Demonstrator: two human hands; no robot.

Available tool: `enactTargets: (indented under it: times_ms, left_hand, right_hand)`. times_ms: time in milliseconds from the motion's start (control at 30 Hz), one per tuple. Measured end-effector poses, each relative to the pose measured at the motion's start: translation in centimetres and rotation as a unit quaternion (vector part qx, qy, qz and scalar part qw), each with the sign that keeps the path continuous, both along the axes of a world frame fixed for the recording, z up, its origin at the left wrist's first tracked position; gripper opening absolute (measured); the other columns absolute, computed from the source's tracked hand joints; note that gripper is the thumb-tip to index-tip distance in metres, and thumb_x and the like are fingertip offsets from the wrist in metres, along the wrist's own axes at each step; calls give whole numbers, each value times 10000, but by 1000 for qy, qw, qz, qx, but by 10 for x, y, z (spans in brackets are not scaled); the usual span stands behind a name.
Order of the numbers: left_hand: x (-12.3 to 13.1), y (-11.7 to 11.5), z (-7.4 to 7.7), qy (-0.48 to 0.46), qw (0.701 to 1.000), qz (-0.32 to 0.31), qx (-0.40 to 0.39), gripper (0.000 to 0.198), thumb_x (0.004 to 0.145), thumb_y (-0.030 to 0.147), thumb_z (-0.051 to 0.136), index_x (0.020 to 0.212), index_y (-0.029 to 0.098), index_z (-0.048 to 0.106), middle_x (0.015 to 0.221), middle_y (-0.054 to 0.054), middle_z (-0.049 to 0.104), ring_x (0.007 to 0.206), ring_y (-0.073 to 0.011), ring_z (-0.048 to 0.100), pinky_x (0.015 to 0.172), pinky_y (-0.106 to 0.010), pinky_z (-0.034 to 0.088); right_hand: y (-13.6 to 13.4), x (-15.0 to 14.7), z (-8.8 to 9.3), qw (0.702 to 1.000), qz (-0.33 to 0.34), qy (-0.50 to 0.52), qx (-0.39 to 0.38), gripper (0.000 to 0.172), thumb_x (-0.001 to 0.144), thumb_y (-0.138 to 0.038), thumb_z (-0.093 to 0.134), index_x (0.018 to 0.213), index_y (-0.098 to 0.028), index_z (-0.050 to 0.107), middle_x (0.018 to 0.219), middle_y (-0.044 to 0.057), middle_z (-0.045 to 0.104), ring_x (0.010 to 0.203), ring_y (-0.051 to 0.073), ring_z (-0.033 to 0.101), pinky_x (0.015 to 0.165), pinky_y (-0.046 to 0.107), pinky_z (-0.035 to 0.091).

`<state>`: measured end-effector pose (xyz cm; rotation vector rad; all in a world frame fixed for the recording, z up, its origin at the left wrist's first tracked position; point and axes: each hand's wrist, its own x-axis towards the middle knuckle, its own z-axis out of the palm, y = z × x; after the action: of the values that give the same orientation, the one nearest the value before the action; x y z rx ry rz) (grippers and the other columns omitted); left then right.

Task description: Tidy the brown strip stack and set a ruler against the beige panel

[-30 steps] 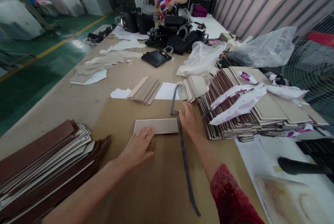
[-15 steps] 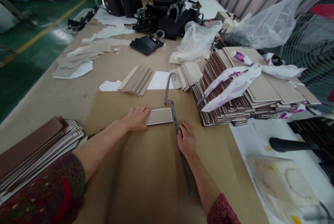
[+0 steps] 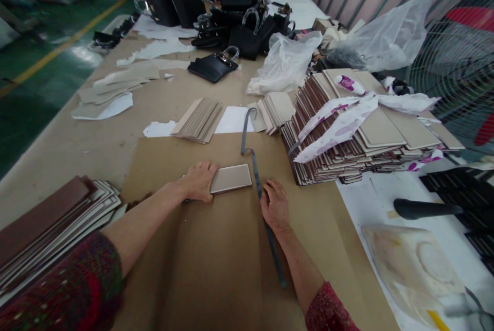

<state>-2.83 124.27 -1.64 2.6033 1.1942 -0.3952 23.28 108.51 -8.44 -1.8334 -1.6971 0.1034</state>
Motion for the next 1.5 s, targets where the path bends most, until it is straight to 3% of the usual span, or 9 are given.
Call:
enactTargets:
  times_ms: [200,367,533,667,900,1100,1333,1400,1500]
  left_hand:
    - [-16,-16,-2,1,1000,30,0,844,488,394,687,1262,142,466,1143,-163,454,1080,-365,475,893,-530,480]
    - [-21,-16,-4,-12,1000,16,-1,837,482,406,701,1245,146,472,1120,-152,463,1067,-357,480,913,-514,470]
    - [-21,-14,-5,-7,1000,3,12,840,483,405,706,1249,150,475,1110,-148,468,1053,-353,491,903,-506,472]
    - [-22,-15,-7,3,1000,4,18,849,489,422,716,1258,160,473,1133,-156,475,1068,-361,487,901,-510,463]
    - [-25,-17,-7,-11,1000,7,21,940,510,428,706,1363,163,417,1138,-153,484,1097,-360,480,933,-516,440]
    - [-31,-24,-9,-21,999,4,32,976,527,420,684,1414,145,386,1174,-167,477,1093,-360,465,933,-515,424]
    - [-41,-45,-3,-39,998,3,57,956,620,408,638,1485,139,332,1189,-184,463,1093,-355,443,918,-495,399]
    - [-43,-47,-3,-44,998,3,53,954,625,398,635,1490,135,329,1190,-183,463,1095,-353,441,927,-494,393]
    - [-46,-48,-4,-48,998,2,47,969,617,408,644,1490,123,335,1195,-186,463,1102,-357,437,934,-495,393]
  right_hand:
    - [-2,3,4,998,3,55,10,317,890,-204,549,1198,-164,616,1315,117,601,1265,248,497,1124,491,434]
    - [7,-13,23,992,29,124,17,365,912,-231,531,1272,-183,562,1357,123,564,1289,239,490,1128,487,429]
    - [29,-39,37,976,60,181,-109,441,928,-285,489,1331,-108,514,1357,177,556,1230,263,548,1053,454,495]
    - [44,-51,37,974,39,157,-161,490,922,-310,485,1341,-56,506,1292,205,592,1188,299,566,1053,482,477]
    - [51,-56,33,964,23,205,-168,522,885,-342,530,1340,-89,512,1297,176,599,1142,276,598,1036,449,488]
    - [56,-55,32,917,-21,338,-209,668,770,-368,660,1385,-188,470,1277,99,636,1029,192,647,958,361,531]
    - [58,-54,34,893,-17,381,-237,751,686,-363,730,1364,-152,487,1161,103,654,950,191,625,897,360,537]
    - [59,-55,35,903,-8,356,-238,724,666,-331,744,1328,-152,512,1144,105,654,964,196,625,902,371,533]
    - [64,-56,40,913,12,314,-259,517,653,-294,749,1139,-172,623,1028,69,686,881,179,634,820,348,541]
